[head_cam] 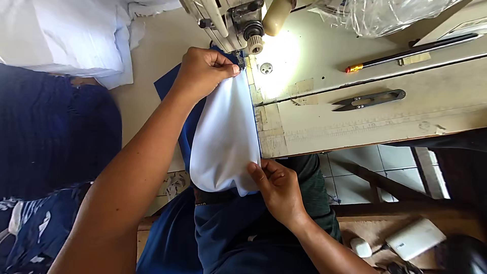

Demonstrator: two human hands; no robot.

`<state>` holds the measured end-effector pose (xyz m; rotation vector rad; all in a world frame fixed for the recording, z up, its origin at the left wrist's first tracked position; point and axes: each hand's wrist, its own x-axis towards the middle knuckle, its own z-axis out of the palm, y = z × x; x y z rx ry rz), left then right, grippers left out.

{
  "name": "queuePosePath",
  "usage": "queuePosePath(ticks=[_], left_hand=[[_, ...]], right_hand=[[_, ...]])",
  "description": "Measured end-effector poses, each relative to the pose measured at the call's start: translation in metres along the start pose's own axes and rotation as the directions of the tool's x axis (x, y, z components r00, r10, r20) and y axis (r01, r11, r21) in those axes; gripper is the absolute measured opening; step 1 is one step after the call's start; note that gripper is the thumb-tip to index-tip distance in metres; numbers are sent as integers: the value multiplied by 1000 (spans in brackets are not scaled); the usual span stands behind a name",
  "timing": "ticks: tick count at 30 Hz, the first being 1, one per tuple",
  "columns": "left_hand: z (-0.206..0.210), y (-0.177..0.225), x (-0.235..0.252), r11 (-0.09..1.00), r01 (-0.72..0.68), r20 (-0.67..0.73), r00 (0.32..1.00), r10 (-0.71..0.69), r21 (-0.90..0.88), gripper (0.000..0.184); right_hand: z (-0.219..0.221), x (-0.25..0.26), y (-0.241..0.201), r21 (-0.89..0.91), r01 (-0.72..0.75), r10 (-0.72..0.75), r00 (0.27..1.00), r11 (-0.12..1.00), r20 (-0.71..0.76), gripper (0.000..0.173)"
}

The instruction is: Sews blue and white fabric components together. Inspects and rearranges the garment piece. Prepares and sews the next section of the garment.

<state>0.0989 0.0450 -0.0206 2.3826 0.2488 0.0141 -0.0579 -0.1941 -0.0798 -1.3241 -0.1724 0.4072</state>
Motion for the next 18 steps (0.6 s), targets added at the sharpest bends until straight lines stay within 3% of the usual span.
queuePosePath(ticks=[8, 11, 14, 16, 18], left_hand=[[2, 0, 2, 999, -30, -4, 1000, 30, 18, 20], [2, 3, -11, 986, -98, -76, 991, 109, 137, 28], [-3, 13, -83, 918, -241, -133, 946, 294, 314, 55], [11, 0, -161, 881, -417, -93, 891, 445, 225, 70], [50, -17, -229, 865, -483, -59, 868, 493, 134, 81]], right_hand=[[3, -1, 6, 12, -11, 10, 1000, 1000, 11, 16], [1, -11, 10, -77, 16, -12, 999, 997, 49, 18], [-7, -27, 10, -236, 78, -57, 994, 969, 97, 20], [-13, -37, 7, -314, 94, -66, 993, 945, 98, 21], [-15, -42, 1, -351, 91, -64, 994, 932, 88, 22]])
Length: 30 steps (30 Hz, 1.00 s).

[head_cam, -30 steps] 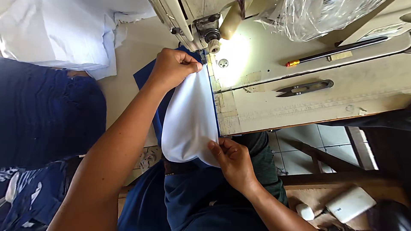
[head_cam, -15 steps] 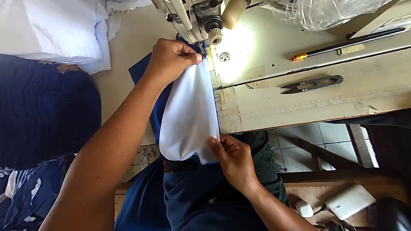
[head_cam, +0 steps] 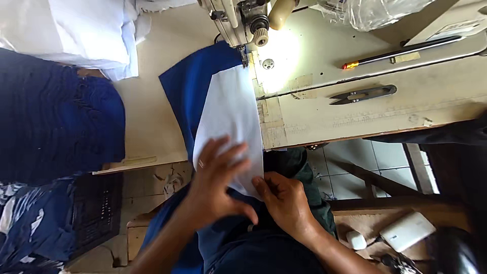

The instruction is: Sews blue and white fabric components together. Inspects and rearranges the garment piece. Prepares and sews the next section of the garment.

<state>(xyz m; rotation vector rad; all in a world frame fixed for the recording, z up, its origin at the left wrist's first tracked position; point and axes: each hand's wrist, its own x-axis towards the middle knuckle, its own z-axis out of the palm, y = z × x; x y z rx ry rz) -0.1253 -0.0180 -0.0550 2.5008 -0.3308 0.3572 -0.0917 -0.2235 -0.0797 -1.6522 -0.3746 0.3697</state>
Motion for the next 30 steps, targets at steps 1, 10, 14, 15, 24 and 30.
queuePosePath(ticks=[1, 10, 14, 15, 24, 30], left_hand=[[19, 7, -24, 1000, -22, 10, 1000, 22, 15, 82], [56, 4, -24, 995, -99, -474, 876, 88, 2, 12], [49, 9, -33, 989, -128, -366, 919, 144, 67, 12], [50, 9, -36, 989, -128, -341, 929, 147, 77, 14], [49, 12, -52, 972, -139, -232, 956, 181, 188, 16], [51, 24, -59, 963, -155, -202, 959, 201, 220, 14]], right_hand=[[0, -1, -4, -4, 4, -4, 1000, 1000, 4, 23], [-31, -6, 2, -202, -77, 113, 979, 976, 172, 44], [-18, 22, 49, -351, 52, -77, 995, 935, -58, 42], [-10, 28, 58, -301, 85, -103, 994, 950, -44, 42], [5, -21, 62, 171, 91, -102, 993, 981, 57, 10], [-3, -51, 38, 266, -68, 50, 996, 962, 74, 17]])
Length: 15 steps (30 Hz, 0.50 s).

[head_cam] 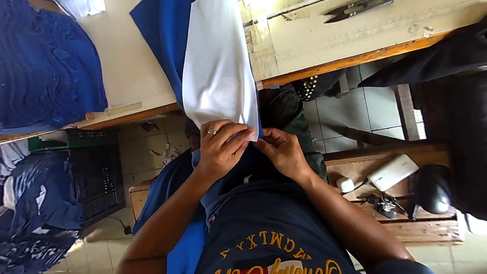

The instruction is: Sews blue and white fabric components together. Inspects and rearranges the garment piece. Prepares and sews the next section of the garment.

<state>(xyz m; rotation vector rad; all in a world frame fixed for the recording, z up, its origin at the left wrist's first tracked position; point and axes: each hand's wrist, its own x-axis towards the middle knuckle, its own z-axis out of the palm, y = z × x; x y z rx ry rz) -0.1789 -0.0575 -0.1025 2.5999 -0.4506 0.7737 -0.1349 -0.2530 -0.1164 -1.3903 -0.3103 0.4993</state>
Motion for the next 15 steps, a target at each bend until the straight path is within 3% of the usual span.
queuePosePath(ticks=[10, 15], left_hand=[[-6, 12, 1, 1000, -5, 32, 999, 4, 13, 14], [-9, 16, -1, 999, 15, 106, 994, -19, 34, 32]], right_hand=[[-4, -5, -14, -19, -39, 39, 999, 999, 18, 17], [-6, -8, -23, 261, -242, 218, 969, 934, 119, 32]])
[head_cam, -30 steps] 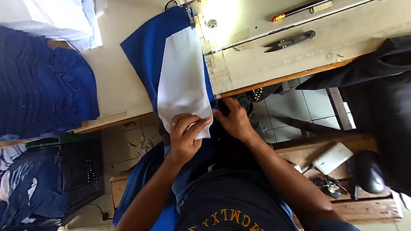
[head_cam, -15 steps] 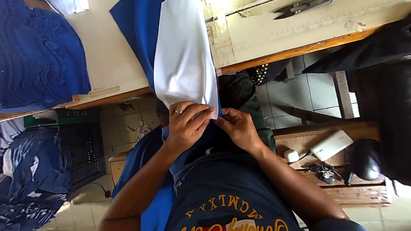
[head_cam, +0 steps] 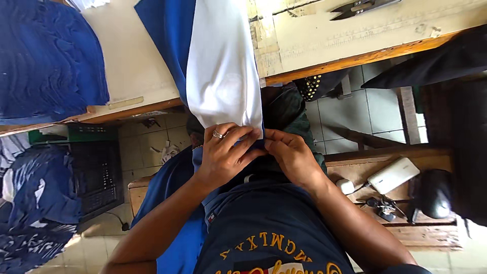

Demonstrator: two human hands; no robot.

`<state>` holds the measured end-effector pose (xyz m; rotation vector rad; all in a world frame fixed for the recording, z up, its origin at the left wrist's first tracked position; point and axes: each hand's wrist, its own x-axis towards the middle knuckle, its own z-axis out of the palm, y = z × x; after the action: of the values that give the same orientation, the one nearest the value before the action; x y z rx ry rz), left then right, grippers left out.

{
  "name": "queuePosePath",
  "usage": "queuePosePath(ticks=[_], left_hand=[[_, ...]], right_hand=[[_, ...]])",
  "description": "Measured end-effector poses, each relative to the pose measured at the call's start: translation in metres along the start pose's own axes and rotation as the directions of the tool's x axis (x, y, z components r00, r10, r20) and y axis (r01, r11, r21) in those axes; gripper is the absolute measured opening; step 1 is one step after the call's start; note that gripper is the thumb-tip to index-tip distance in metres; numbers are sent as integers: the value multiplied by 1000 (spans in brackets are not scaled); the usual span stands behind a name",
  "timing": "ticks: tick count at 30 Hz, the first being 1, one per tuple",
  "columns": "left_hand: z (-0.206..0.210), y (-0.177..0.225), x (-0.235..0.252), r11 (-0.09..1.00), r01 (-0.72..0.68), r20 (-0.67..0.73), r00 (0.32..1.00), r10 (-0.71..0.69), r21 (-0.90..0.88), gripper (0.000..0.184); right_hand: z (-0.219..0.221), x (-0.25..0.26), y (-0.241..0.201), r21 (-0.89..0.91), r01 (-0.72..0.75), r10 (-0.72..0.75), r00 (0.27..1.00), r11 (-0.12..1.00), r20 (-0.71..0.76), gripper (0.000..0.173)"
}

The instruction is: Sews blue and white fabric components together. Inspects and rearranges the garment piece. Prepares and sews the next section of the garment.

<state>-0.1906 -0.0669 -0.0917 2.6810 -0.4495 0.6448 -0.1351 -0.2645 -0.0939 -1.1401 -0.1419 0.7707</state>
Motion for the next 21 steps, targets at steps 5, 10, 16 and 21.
queuePosePath(ticks=[5, 10, 16, 21], left_hand=[[-11, -11, 7, 995, -83, 15, 996, 84, -60, 18], [-14, -14, 16, 991, -116, -26, 993, 115, -70, 15], [-39, -39, 47, 965, 24, 155, 988, 17, -261, 27], [-28, -111, 123, 921, 339, -24, 936, -350, -192, 37]], right_hand=[[3, -8, -15, -244, 51, -51, 999, 968, 8, 32], [-3, 12, -11, -838, 457, -689, 711, 299, 141, 27], [-9, 45, 14, -812, 562, -726, 624, 159, 290, 20], [-5, 43, 7, -828, 518, -705, 669, 215, 236, 24]])
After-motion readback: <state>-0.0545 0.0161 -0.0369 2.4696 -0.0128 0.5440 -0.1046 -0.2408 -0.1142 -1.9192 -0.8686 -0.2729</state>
